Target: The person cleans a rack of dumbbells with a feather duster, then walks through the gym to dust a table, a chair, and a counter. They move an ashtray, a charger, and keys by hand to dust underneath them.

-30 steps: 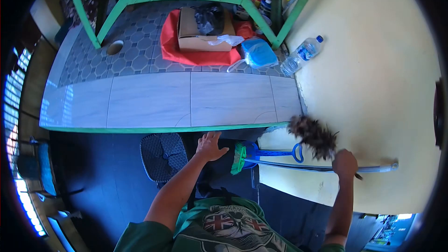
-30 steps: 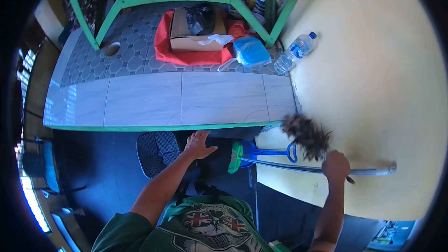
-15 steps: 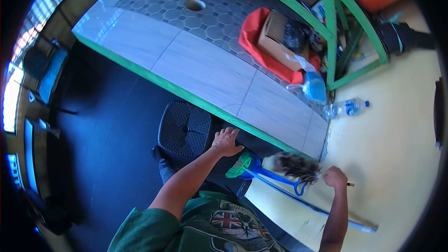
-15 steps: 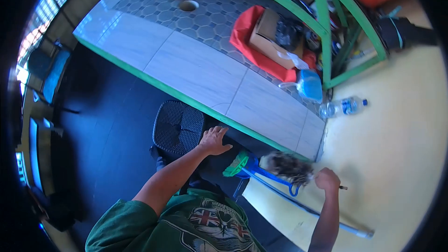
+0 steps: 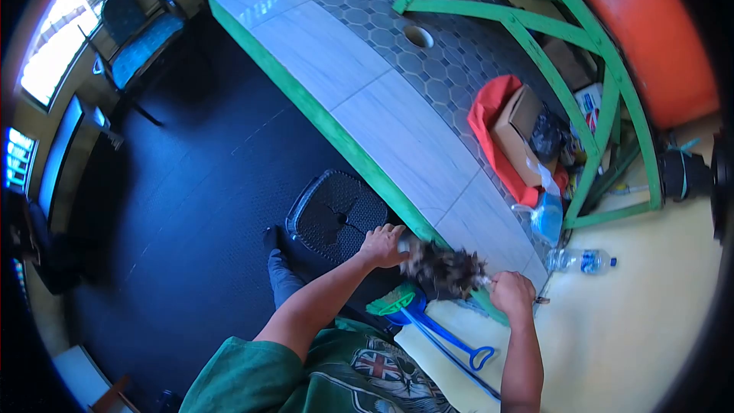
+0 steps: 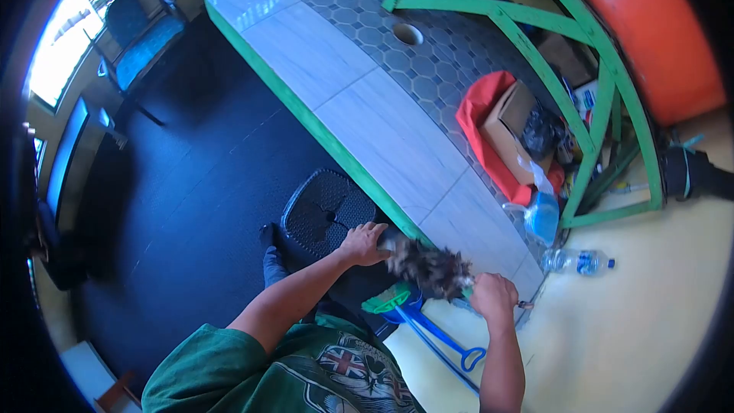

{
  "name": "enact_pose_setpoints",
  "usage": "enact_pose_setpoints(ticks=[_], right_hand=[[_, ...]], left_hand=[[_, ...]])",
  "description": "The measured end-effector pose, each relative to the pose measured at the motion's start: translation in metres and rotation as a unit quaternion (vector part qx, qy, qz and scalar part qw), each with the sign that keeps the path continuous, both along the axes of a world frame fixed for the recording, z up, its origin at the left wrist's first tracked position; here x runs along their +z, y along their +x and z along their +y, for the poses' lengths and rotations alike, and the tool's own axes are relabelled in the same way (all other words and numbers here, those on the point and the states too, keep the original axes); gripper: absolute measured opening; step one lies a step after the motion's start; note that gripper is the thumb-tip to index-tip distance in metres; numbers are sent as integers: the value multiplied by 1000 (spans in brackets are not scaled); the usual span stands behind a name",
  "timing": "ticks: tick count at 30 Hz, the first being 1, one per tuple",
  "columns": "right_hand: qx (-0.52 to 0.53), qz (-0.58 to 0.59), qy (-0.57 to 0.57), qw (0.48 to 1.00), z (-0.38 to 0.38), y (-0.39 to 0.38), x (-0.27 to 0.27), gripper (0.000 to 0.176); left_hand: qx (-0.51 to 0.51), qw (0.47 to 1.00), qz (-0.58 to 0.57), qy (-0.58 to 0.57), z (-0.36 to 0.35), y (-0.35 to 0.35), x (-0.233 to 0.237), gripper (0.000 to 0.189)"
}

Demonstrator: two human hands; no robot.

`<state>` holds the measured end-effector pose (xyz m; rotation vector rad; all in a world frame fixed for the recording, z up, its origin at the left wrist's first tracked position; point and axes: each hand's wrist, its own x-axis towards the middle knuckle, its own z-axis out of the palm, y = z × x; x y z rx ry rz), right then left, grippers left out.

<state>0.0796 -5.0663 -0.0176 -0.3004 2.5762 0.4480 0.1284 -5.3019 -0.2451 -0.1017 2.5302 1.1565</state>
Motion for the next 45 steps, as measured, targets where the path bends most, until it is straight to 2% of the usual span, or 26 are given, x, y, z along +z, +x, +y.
enact_pose_setpoints(ticks=[4, 7, 12, 14, 15, 17, 20, 23, 24, 25, 27, 28, 30, 35, 37, 39, 41, 43, 45], right_hand=[[17, -1, -87, 996, -51, -12, 0, 15], [111, 4, -35, 993, -85, -28, -4, 16], [140, 52, -133, 980, -155, -45, -20, 16], [174, -3, 8, 985, -184, -56, -21, 16], [182, 2, 1, 983, -199, -57, -23, 16], [152, 61, -116, 980, -226, -57, -31, 19], [130, 40, -105, 985, -266, -59, -41, 19], [171, 52, -91, 980, -308, -62, -39, 19], [138, 87, -152, 975, -317, -64, -45, 19], [144, 86, -153, 974, -327, -67, -55, 19], [119, 106, -231, 960, -349, -70, -66, 19], [120, 105, -231, 960, -361, -72, -63, 19], [133, 57, -102, 984, -394, -78, -52, 20], [122, 121, -240, 955, -449, -92, -93, 19], [155, 63, -153, 974, -472, -96, -84, 18], [163, 57, -162, 972, -487, -104, -99, 19], [111, 115, -329, 931, -499, -103, -116, 19], [106, 64, -290, 949, -516, -109, -123, 19], [149, 40, -214, 965, -536, -123, -129, 18]], left_hand=[[52, 998, -44, 0, -26, 1, 3, 85], [70, 997, -35, 4, -50, 5, 9, 85], [140, 989, -48, 15, -94, 16, 14, 83], [156, 986, -54, 20, -115, 21, 16, 83], [158, 985, -59, 31, -128, 22, 17, 83], [184, 982, -30, 28, -150, 28, 18, 83], [213, 975, -18, 59, -190, 30, 25, 84], [207, 975, -41, 61, -234, 30, 35, 84], [215, 975, -21, 53, -246, 31, 30, 84], [220, 974, -21, 53, -261, 31, 30, 84], [217, 974, -20, 64, -290, 35, 32, 84], [223, 972, -26, 73, -306, 38, 38, 84], [228, 972, -22, 54, -334, 44, 39, 84], [278, 960, -24, 3, -409, 67, 54, 84], [292, 956, -31, -1, -425, 72, 52, 84], [296, 954, -35, -3, -443, 72, 52, 84], [310, 950, -37, -1, -453, 71, 56, 85], [316, 948, -43, 11, -463, 62, 51, 85], [336, 940, -48, 25, -483, 45, 45, 85]])
